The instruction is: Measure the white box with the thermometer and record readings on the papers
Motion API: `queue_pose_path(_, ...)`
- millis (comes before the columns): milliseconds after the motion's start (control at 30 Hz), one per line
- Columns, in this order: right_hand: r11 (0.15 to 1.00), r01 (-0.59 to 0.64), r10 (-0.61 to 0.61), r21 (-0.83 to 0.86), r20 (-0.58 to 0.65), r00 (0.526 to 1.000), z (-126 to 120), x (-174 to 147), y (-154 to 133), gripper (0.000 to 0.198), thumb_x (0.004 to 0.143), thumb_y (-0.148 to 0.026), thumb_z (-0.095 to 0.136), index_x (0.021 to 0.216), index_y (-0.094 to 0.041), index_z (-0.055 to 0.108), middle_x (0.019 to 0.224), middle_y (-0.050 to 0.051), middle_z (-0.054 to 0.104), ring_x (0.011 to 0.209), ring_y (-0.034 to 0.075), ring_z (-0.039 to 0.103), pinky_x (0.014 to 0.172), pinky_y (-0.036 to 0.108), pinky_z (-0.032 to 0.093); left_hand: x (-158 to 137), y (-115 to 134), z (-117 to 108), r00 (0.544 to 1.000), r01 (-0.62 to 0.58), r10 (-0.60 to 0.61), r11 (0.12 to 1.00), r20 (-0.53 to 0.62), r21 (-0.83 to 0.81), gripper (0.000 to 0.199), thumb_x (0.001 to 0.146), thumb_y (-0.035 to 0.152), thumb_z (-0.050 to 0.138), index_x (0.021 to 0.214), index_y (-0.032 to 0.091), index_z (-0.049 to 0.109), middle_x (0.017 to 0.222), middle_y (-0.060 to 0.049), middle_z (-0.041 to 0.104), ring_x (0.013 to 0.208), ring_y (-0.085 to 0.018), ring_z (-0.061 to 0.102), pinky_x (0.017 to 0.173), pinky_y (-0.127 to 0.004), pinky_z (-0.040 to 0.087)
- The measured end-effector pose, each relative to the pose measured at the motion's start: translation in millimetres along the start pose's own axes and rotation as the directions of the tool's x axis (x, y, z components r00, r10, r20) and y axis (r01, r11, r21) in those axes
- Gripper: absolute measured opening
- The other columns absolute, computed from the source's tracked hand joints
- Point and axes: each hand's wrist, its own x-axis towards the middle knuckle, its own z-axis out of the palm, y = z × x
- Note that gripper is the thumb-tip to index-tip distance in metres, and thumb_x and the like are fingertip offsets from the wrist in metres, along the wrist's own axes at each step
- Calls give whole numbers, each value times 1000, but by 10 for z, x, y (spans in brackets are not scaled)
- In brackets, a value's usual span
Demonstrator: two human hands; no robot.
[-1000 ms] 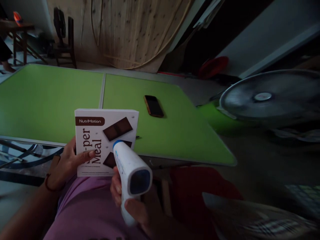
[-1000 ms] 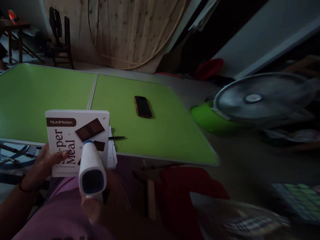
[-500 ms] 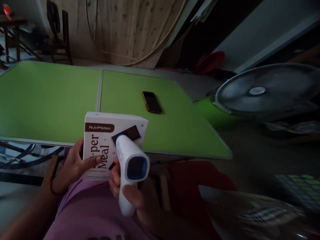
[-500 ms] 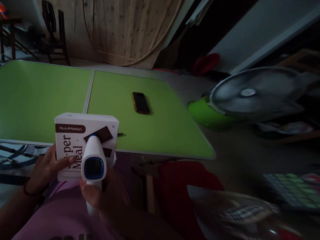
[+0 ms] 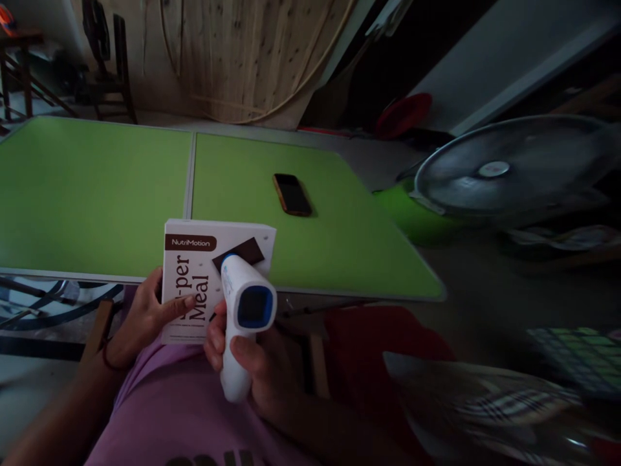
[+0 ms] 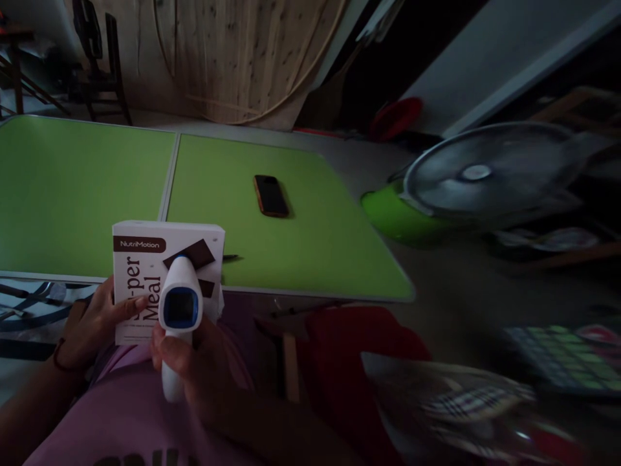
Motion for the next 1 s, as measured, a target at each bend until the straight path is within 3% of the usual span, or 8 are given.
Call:
queue_pose_path(333, 1000, -8, 8, 18, 1, 1000, 1, -5, 13, 36, 71, -51, 76, 74, -21, 56, 62, -5, 52, 52, 8, 43, 52, 26, 34, 17, -9, -1, 999, -33, 33, 999, 14, 11, 52, 71, 45, 82, 109, 16, 62, 105, -10, 74, 96, -31, 69, 77, -38, 57)
queue_pose_path(700, 1000, 1, -1, 21, 16, 1000, 19, 4, -25, 33, 71, -48, 77, 73, -22, 57, 60, -5, 52, 52, 9, 45, 52, 26, 34, -7, 18, 10, 1000, -25, 25, 999, -1, 31, 53, 70, 50, 81, 106, 16, 64, 107, -10, 73, 90, -30, 69, 69, -35, 55)
queue_pose_path(1000, 999, 25, -27, 24, 59, 998, -1, 9, -15, 30, 74, -45, 75, 76, -22, 57, 63, -5, 53, 54, 9, 45, 55, 27, 36, -7, 72, 23, 999, -34, 34, 999, -12, 32, 55, 67, 50, 83, 106, 18, 64, 105, -9, 74, 92, -31, 69, 72, -37, 56)
